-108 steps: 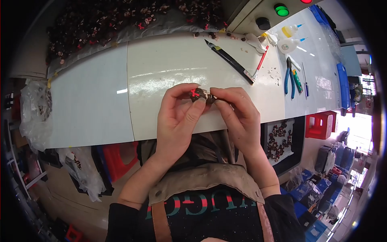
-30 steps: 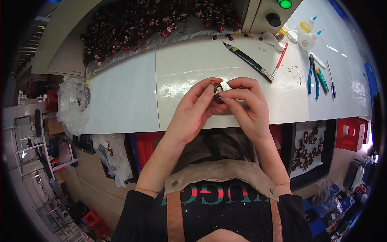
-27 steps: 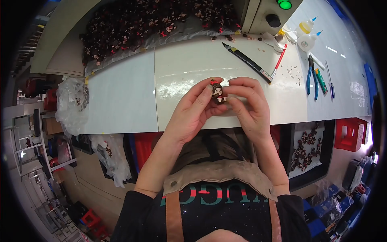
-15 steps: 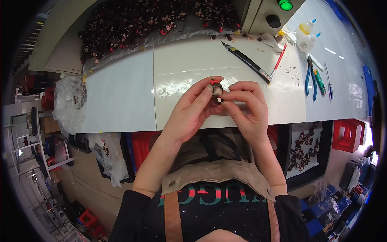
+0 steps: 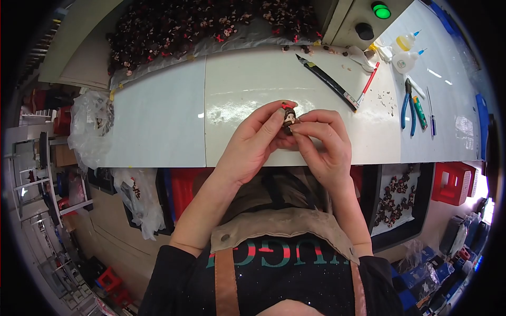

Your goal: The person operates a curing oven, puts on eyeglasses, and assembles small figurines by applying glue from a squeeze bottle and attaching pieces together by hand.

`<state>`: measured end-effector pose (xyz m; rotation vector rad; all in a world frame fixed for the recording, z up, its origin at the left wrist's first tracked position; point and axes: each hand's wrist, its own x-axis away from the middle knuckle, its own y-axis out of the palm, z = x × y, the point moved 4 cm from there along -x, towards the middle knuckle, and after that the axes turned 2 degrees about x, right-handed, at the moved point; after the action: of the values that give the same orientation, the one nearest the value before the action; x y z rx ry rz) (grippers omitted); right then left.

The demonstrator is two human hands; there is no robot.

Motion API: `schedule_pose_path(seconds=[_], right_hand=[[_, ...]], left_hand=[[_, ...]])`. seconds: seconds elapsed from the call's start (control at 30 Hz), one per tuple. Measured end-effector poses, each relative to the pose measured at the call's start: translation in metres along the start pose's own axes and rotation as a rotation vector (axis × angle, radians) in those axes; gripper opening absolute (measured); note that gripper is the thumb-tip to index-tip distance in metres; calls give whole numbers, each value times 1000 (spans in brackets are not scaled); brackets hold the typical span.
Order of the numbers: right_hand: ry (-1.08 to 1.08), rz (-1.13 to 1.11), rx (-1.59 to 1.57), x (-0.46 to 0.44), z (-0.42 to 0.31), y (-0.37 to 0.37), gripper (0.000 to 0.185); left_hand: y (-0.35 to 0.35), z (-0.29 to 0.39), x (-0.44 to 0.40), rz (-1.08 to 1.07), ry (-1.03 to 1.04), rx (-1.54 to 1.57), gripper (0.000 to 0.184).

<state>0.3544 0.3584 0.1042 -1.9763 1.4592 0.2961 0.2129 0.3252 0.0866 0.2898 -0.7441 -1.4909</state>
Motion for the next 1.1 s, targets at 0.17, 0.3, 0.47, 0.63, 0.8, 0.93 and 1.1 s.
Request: schedule_pose_path(seconds=[0.17, 0.3, 0.47, 0.63, 0.8, 0.93, 1.1], right_hand=[[-102, 58, 122, 1, -8, 2, 29], [-141, 66, 168, 1, -7, 3, 31], [-83, 97, 40, 1, -8, 1, 28], [-7, 78, -44, 0, -6, -5, 26], [-26, 74, 1, 2, -4, -2, 26], [4, 11, 118, 4, -7, -7, 23], [6, 45, 88, 12, -3, -3, 21]], left_hand=[[-2, 0, 1, 13, 1, 39, 34], [-3, 0, 2, 14, -14, 31, 34], [1, 3, 3, -46, 4, 37, 37], [3, 1, 2, -77, 30, 46, 39], [4, 2, 2, -86, 45, 44, 39], [3, -7, 1, -69, 46, 4, 37], [5, -11, 0, -121, 51, 4, 38]])
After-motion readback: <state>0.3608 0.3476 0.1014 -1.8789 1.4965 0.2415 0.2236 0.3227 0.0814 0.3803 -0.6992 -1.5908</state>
